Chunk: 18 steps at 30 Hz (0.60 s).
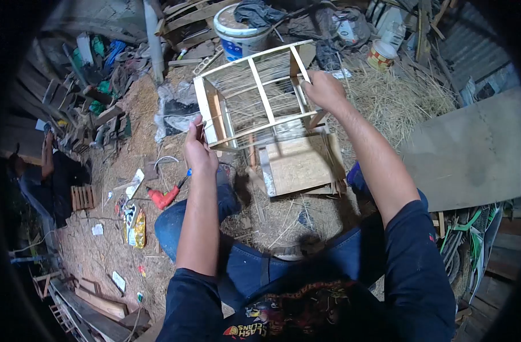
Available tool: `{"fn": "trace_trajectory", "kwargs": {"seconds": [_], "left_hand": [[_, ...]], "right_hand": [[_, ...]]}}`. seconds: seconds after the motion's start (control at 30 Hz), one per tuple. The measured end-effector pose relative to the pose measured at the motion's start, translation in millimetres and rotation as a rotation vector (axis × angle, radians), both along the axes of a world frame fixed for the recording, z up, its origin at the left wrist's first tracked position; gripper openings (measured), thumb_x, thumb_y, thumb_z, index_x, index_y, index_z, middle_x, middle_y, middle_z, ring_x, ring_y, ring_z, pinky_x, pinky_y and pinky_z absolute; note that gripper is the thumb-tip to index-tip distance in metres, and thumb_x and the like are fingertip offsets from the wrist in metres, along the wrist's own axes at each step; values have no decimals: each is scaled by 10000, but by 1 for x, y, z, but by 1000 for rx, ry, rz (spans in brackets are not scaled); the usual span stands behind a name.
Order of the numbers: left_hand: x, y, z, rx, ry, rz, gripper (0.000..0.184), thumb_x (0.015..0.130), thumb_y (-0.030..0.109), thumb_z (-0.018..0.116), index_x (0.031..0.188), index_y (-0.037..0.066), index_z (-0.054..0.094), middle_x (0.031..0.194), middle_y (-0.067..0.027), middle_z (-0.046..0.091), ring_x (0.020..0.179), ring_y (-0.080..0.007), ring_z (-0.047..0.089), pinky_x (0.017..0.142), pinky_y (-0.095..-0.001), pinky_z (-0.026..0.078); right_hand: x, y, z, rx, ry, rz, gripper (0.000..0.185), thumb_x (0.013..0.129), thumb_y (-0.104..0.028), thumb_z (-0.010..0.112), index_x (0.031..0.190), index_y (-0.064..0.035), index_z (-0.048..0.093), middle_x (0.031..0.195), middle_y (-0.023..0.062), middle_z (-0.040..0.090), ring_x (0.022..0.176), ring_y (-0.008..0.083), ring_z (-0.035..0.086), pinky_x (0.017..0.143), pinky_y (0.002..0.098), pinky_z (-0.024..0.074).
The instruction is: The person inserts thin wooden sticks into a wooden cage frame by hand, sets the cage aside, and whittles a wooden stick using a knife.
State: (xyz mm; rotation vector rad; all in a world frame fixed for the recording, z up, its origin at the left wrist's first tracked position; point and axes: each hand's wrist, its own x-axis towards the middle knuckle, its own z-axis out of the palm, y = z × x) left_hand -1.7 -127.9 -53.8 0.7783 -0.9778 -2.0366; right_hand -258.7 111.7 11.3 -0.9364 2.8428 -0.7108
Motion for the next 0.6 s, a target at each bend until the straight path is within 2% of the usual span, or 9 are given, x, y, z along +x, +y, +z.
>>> {"fn": "trace_trajectory", "kwargs": {"seconds": [0.2,0.23,0.4,0.47,0.6], "left_hand": [[-99,10,-12,20,67,-68,408,1116,311,510,1265,-28,683,1148,-126,723,1054,-232,678,968,-377,531],[-115,17,-10,-27,26,-111,440,1118,355,485,1300,-9,655,1226,-139,702,1135,-256,643,1046,-415,489],[-193,31,-30,-18,47,-221,388,1102,319,537,1252,-3,692,1231,-118,708,1127,-232,640,1046,-398,478],[-221,32,-51,4,7,-203,330,1095,212,538,1240,-28,713,1266,-132,714,1151,-240,665,1062,-367,486],[-256,36,-89,-17,-75,-241,339,1101,233,542,1238,-21,720,1353,-125,679,1234,-223,626,1110,-360,453]], "right_hand": [[-56,39,-5,-64,-13,-139,327,980,-353,571,1141,-132,750,1015,208,758,993,419,720,864,546,552],[-65,49,-14,-92,17,-184,326,988,-356,569,1152,-136,745,1008,207,757,991,422,719,865,545,550],[-112,83,-62,-143,62,-274,350,992,-353,564,1239,-159,717,987,220,752,960,441,715,852,559,553],[-121,89,-80,-149,47,-340,363,994,-356,566,1263,-155,705,988,234,748,943,466,709,842,572,553],[-148,95,-136,-144,34,-372,372,995,-359,570,1272,-145,697,988,250,743,935,479,706,841,583,551]]}}
